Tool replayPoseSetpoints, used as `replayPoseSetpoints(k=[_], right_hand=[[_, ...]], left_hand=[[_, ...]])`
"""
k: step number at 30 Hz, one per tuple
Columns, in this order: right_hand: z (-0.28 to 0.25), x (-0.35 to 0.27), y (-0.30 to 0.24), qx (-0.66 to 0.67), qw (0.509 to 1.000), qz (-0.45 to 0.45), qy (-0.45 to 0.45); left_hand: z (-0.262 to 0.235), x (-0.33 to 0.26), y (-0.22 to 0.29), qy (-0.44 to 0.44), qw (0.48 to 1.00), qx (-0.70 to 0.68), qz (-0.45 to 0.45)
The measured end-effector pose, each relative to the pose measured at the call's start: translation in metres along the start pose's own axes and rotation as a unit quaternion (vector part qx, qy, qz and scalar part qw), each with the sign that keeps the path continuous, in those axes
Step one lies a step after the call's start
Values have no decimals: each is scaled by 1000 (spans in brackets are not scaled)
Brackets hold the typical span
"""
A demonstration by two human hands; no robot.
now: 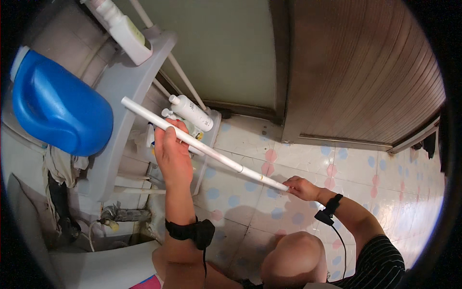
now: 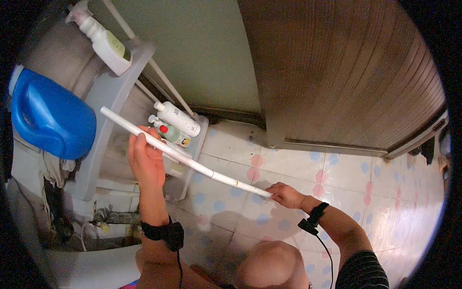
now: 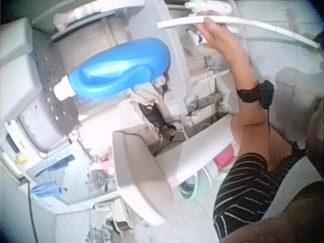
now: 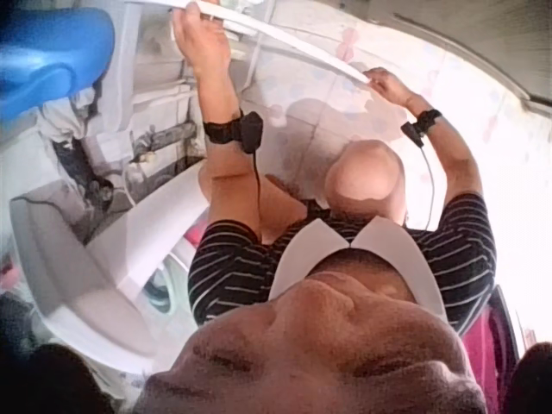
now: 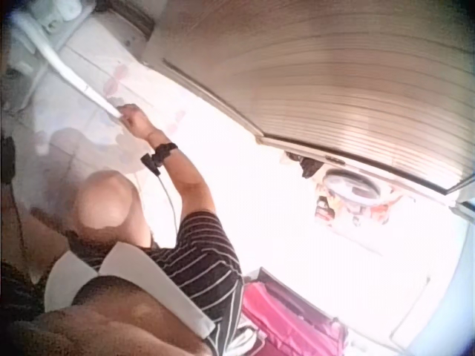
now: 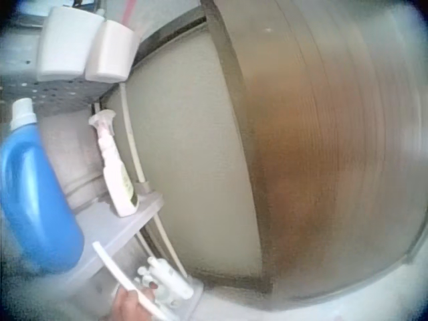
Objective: Assembling and modifying a plastic storage shelf in a bathroom, including cutting tubes to size.
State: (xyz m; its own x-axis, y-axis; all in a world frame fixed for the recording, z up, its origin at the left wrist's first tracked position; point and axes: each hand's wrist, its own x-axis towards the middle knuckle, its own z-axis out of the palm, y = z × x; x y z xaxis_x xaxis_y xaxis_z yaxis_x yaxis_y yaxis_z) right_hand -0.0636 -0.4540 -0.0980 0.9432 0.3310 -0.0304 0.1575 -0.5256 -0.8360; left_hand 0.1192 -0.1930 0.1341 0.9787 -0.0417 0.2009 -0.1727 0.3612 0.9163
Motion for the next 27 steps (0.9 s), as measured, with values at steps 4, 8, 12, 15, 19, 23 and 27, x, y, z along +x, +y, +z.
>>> replayPoseSetpoints(k=[4, 8, 12, 15, 19, 23, 27], right_hand=[[12, 7, -9, 14, 999, -27, -38], [11, 13, -14, 67, 995, -31, -63], [18, 17, -21, 66, 994, -73, -53], [16, 19, -27, 88, 995, -17, -42], [15, 29, -41, 129, 991, -35, 7], [11, 50, -66, 157, 987, -15, -2], [20, 48, -70, 207, 976, -22, -57]], left_hand=[[-5, -6, 14, -74, 991, 105, 32], [8, -8, 25, -133, 984, 73, 89], [7, -5, 28, -37, 999, 4, 3], [13, -12, 17, -76, 989, -16, 127], [6, -14, 0, -170, 976, 137, 26], [13, -28, -23, -190, 977, 84, -36], [26, -33, -33, -125, 988, -35, -79]])
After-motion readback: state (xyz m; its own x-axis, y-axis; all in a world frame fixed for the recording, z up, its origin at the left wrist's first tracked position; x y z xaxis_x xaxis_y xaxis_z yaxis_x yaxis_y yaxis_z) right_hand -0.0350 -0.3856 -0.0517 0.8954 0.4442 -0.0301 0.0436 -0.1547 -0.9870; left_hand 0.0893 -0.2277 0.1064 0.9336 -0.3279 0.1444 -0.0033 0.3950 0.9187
